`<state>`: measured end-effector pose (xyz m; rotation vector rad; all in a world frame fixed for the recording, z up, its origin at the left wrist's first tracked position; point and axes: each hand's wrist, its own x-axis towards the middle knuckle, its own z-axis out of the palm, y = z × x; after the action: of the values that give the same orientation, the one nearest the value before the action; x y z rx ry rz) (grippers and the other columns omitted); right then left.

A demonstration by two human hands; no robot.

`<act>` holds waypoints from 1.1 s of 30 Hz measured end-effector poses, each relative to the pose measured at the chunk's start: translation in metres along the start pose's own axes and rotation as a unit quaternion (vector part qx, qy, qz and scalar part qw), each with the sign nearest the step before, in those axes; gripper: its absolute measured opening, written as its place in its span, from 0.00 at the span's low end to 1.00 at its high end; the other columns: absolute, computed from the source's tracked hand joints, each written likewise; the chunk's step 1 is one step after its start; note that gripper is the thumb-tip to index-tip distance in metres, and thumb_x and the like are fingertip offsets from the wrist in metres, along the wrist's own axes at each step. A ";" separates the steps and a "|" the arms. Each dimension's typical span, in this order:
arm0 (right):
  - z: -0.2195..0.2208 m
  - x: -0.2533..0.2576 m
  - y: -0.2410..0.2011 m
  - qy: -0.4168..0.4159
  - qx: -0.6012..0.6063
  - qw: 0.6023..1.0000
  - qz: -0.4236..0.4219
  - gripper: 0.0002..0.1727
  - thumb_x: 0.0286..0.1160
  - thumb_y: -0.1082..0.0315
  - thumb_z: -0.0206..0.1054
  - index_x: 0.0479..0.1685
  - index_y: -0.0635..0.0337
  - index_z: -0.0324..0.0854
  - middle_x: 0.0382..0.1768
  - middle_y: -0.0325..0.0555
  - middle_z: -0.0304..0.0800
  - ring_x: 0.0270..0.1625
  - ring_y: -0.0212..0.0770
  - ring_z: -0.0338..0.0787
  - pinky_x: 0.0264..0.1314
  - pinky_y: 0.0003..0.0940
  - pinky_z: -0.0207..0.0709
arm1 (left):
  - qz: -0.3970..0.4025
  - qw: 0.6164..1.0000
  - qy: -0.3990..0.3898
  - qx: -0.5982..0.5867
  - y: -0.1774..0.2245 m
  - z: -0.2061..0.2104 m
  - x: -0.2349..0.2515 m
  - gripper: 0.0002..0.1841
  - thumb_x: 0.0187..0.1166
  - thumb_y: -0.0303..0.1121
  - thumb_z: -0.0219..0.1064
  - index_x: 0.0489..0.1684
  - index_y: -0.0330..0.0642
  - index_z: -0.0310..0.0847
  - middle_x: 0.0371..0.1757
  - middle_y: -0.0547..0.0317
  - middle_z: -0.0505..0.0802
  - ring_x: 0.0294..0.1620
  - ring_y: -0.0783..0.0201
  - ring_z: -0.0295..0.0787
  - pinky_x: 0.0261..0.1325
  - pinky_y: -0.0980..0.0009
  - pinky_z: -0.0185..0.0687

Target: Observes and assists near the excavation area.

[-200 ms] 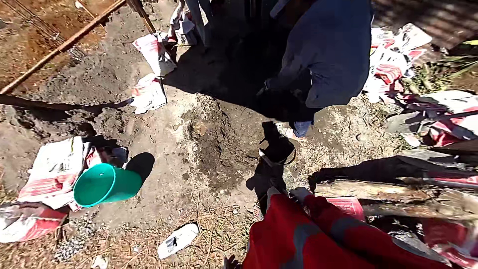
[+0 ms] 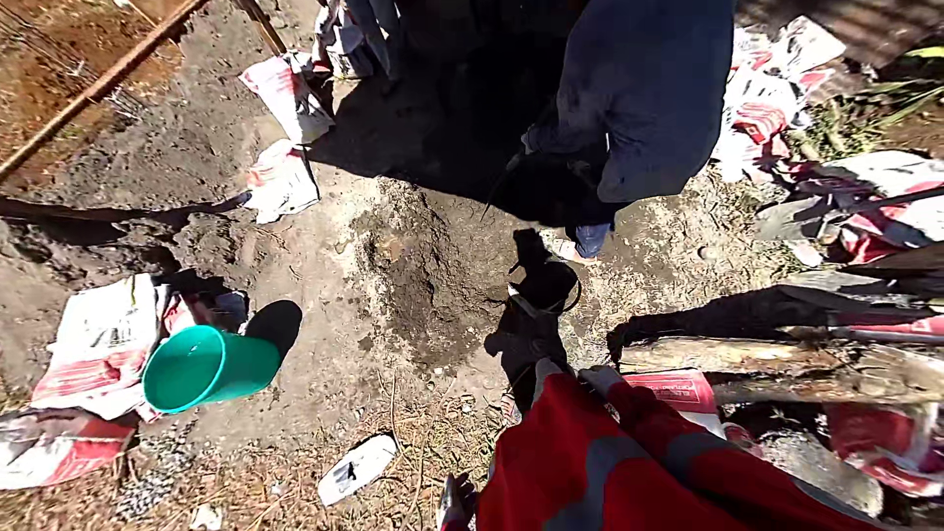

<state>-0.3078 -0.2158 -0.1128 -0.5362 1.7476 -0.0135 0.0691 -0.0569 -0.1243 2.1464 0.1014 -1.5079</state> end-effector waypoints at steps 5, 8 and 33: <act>-0.008 0.010 0.025 0.024 0.030 0.999 0.017 0.28 0.92 0.50 0.54 0.71 0.66 0.80 0.68 0.63 0.86 0.71 0.57 0.86 0.76 0.56 0.76 | 0.006 0.999 -0.012 0.042 -0.001 0.001 -0.002 0.34 0.98 0.50 0.34 0.69 0.26 0.76 0.49 0.35 0.91 0.39 0.54 0.87 0.47 0.58 0.83; -0.008 0.004 0.028 0.034 0.054 0.998 0.023 0.28 0.93 0.51 0.54 0.72 0.68 0.79 0.68 0.64 0.86 0.71 0.58 0.86 0.76 0.56 0.76 | 0.012 0.998 -0.026 0.060 -0.013 -0.005 0.009 0.35 0.97 0.51 0.33 0.68 0.25 0.77 0.48 0.33 0.91 0.41 0.50 0.89 0.47 0.53 0.84; 0.036 -0.103 -0.066 -0.002 -0.188 0.982 -0.005 0.27 0.97 0.57 0.47 0.75 0.72 0.76 0.77 0.68 0.78 0.83 0.58 0.75 0.87 0.53 0.61 | -0.038 0.996 0.030 -0.068 -0.072 -0.023 -0.020 0.37 0.96 0.55 0.33 0.74 0.29 0.75 0.53 0.32 0.92 0.43 0.50 0.91 0.49 0.53 0.84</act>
<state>-0.2367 -0.2275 -0.0079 -0.8198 1.7521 0.3162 0.0563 0.0199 -0.1269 2.0997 0.3013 -1.4347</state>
